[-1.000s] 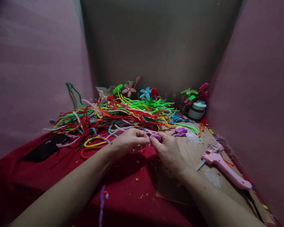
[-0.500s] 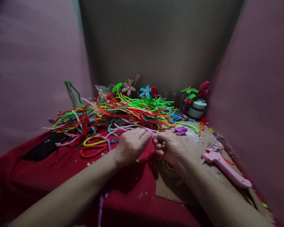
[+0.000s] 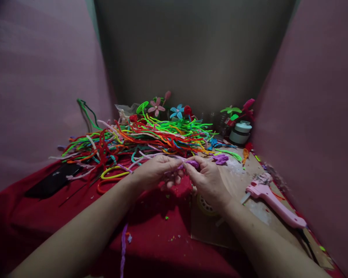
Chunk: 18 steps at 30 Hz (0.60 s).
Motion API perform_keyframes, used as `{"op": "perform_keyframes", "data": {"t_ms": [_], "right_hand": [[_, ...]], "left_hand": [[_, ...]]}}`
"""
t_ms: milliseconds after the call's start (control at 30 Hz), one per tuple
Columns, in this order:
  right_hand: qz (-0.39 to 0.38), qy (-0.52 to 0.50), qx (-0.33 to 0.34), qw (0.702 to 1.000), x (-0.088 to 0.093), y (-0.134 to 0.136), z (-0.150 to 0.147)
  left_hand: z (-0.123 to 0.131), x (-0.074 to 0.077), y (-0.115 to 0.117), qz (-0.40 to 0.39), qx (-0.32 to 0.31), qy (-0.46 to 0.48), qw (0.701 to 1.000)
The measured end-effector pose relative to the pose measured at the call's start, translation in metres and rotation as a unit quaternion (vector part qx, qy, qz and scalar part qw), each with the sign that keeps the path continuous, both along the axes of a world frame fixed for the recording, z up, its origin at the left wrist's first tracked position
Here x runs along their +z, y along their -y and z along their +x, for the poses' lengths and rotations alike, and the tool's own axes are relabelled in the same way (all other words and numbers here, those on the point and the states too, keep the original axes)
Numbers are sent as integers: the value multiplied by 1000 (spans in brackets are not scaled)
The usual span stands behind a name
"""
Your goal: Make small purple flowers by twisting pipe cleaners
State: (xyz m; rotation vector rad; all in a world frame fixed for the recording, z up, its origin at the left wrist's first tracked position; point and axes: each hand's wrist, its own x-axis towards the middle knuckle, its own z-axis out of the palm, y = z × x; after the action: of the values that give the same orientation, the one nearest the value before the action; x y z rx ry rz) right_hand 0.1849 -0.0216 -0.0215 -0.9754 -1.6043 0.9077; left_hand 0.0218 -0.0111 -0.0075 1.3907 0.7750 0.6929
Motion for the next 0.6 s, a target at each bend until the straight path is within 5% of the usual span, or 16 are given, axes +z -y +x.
{"op": "perform_keyframes", "data": {"t_ms": [167,267,367,433,600], "right_hand": [[-45,-9,-30,999,-2,-1,0],[-77,-32,-42,996,-2,-3,-2],[-126,-62,-30,990,-2,-5,-3],[-166,-97,-3,981,-2,-6,-4],[-92,-57,-18,994,-2,-3,-4]], "left_hand": [[6,-2,1,271,73,-169,945],[10,-12,2,431,141,-279,846],[12,-21,4,508,175,-366,760],[12,-23,4,504,185,-371,758],[15,-19,0,374,216,-283,856]]}}
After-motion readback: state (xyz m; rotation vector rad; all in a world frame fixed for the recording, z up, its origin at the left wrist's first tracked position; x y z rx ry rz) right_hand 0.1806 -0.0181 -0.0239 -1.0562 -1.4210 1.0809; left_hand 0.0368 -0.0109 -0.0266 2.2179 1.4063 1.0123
